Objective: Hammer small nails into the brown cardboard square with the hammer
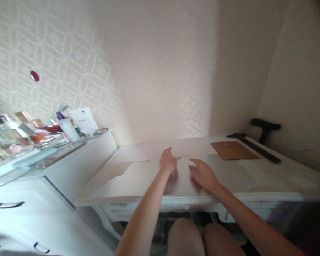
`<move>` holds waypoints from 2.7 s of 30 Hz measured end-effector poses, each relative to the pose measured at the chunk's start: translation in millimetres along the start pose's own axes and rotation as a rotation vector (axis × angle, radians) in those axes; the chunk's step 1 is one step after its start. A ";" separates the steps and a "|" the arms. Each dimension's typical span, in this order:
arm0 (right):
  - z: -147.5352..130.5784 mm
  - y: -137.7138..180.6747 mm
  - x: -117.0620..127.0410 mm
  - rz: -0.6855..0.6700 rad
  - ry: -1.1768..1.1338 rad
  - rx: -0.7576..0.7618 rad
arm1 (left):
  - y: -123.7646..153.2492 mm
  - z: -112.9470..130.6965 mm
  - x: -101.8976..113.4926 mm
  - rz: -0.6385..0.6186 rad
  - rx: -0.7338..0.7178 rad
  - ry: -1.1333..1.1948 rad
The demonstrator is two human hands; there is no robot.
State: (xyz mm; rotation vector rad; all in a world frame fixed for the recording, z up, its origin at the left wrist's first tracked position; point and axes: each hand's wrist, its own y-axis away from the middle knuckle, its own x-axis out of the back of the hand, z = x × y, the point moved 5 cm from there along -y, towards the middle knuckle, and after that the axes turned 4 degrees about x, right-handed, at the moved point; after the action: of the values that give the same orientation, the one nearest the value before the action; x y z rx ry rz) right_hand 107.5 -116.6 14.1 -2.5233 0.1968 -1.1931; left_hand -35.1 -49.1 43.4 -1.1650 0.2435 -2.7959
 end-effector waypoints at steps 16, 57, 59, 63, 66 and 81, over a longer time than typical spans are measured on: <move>-100.0 72.5 -33.1 -0.532 -1.740 -0.301 | -24.9 37.4 34.8 0.020 0.451 1.947; -100.5 -12.9 -56.9 -0.689 -1.686 -0.555 | -104.0 41.1 2.8 0.260 -0.333 0.046; -96.6 -15.3 -57.0 -0.700 -1.659 -0.526 | -103.1 42.9 -2.7 0.237 -0.384 -0.010; -91.3 -15.5 -56.4 -0.700 -1.636 -0.501 | -99.5 43.2 -13.8 0.189 -0.427 -0.051; -90.4 -13.2 -54.8 -0.714 -1.603 -0.485 | -94.4 43.3 -19.1 0.157 -0.443 -0.010; -100.0 -2.6 30.9 -0.132 -0.252 0.763 | -56.8 13.5 -52.3 0.015 -0.317 0.022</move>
State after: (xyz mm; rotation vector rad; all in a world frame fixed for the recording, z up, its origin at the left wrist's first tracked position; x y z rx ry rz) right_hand 50.2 -146.9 96.2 -1.9824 -0.4173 -0.7688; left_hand 9.3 13.4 27.0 -1.1831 0.7163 -2.8292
